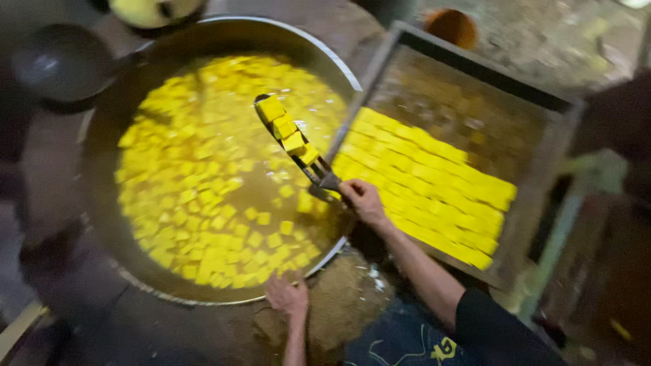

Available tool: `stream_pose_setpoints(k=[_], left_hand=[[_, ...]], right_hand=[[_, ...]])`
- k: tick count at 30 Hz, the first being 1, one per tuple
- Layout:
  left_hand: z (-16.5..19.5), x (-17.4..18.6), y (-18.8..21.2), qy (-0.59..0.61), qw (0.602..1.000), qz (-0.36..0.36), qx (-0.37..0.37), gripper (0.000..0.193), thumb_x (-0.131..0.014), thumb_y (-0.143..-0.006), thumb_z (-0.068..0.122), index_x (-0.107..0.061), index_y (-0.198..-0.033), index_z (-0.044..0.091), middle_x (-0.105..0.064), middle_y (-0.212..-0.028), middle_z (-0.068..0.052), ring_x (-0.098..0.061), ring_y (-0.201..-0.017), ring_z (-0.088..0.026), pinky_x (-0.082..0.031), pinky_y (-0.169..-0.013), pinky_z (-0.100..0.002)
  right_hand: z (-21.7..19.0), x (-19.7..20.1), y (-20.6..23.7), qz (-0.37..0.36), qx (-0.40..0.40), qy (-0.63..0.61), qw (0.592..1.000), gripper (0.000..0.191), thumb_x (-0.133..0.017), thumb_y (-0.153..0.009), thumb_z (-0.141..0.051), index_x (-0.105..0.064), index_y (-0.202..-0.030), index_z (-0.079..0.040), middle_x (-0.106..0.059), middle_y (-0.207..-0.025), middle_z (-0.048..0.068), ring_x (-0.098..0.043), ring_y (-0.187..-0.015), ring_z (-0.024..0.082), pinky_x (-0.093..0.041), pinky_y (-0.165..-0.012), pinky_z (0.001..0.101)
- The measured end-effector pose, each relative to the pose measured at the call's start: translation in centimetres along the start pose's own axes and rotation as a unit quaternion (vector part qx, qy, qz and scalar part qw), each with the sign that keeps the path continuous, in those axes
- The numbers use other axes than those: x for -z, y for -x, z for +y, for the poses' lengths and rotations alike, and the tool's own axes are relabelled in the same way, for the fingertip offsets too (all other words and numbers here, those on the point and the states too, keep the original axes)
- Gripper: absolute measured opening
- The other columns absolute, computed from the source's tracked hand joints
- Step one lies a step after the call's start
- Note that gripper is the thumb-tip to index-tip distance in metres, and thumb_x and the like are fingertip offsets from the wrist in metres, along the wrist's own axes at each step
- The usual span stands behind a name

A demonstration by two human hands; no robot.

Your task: The person uses a slotted metal spatula to lift yellow food cubes from a large pot of hot liquid and places them into a rectangular wooden tray. The person repeatedly scoops and arranges the cubes in the tray throughout the clip.

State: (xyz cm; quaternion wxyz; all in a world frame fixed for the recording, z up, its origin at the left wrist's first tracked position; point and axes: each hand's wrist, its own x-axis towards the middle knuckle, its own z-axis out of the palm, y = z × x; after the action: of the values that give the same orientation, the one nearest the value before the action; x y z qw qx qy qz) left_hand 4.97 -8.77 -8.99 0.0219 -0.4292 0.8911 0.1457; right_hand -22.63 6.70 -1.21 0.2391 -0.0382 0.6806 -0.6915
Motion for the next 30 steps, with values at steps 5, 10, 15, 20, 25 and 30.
stream_pose_setpoints(k=[5,10,15,20,25,30], left_hand=[[1.5,0.8,1.5,-0.036,0.999,0.035,-0.019,0.043,-0.069,-0.087,0.053,-0.077,-0.110,0.016,-0.057,-0.144,-0.012,-0.047,-0.137,-0.031,-0.031,-0.117,-0.056],[3.2,2.0,3.4,0.090,0.986,0.110,-0.088,0.036,-0.068,-0.098,0.038,-0.073,-0.117,0.007,-0.060,-0.141,-0.020,-0.048,-0.135,-0.037,-0.039,-0.110,-0.055],[9.7,2.4,4.1,0.164,0.955,0.197,-0.149,0.029,-0.074,-0.094,0.022,-0.072,-0.117,0.004,-0.063,-0.130,-0.019,-0.054,-0.128,-0.037,-0.042,-0.111,-0.051],[21.0,3.3,4.4,0.203,0.931,0.202,-0.227,0.027,-0.075,-0.092,0.017,-0.070,-0.114,0.001,-0.066,-0.125,-0.019,-0.059,-0.122,-0.038,-0.044,-0.107,-0.050],[35.7,2.8,6.9,0.288,0.893,0.135,-0.317,0.028,-0.073,-0.092,0.014,-0.067,-0.116,0.000,-0.067,-0.121,-0.020,-0.062,-0.117,-0.038,-0.049,-0.104,-0.048],[52.1,-1.9,9.2,0.322,0.830,0.040,-0.454,0.035,-0.075,-0.084,0.017,-0.067,-0.116,0.004,-0.069,-0.115,-0.017,-0.064,-0.111,-0.037,-0.049,-0.100,-0.047]], right_hand=[[-4.3,22.5,7.3,0.072,0.040,0.195,0.977,0.024,-0.074,-0.095,-0.027,-0.077,-0.104,-0.005,-0.069,-0.075,0.000,-0.061,-0.060,0.007,-0.050,-0.056,0.0267],[-7.9,41.6,15.7,0.144,0.011,0.409,0.901,0.036,-0.073,-0.093,-0.037,-0.078,-0.111,-0.006,-0.078,-0.090,0.009,-0.069,-0.071,0.016,-0.054,-0.064,0.0331],[-9.3,53.7,17.2,0.157,0.095,0.517,0.836,0.041,-0.076,-0.095,-0.042,-0.078,-0.109,-0.004,-0.077,-0.095,0.015,-0.073,-0.080,0.025,-0.057,-0.071,0.0362],[-9.4,58.7,14.9,0.092,0.062,0.646,0.755,0.039,-0.073,-0.095,-0.048,-0.074,-0.103,-0.009,-0.074,-0.087,0.011,-0.072,-0.073,0.027,-0.056,-0.065,0.0390],[-9.0,59.9,14.2,0.091,0.213,0.689,0.686,0.036,-0.073,-0.094,-0.047,-0.067,-0.095,-0.012,-0.072,-0.089,0.008,-0.072,-0.079,0.027,-0.055,-0.064,0.0390],[-9.6,61.0,15.8,0.183,0.170,0.627,0.738,0.036,-0.077,-0.095,-0.043,-0.072,-0.104,-0.009,-0.074,-0.092,0.010,-0.073,-0.076,0.027,-0.056,-0.066,0.0384]])
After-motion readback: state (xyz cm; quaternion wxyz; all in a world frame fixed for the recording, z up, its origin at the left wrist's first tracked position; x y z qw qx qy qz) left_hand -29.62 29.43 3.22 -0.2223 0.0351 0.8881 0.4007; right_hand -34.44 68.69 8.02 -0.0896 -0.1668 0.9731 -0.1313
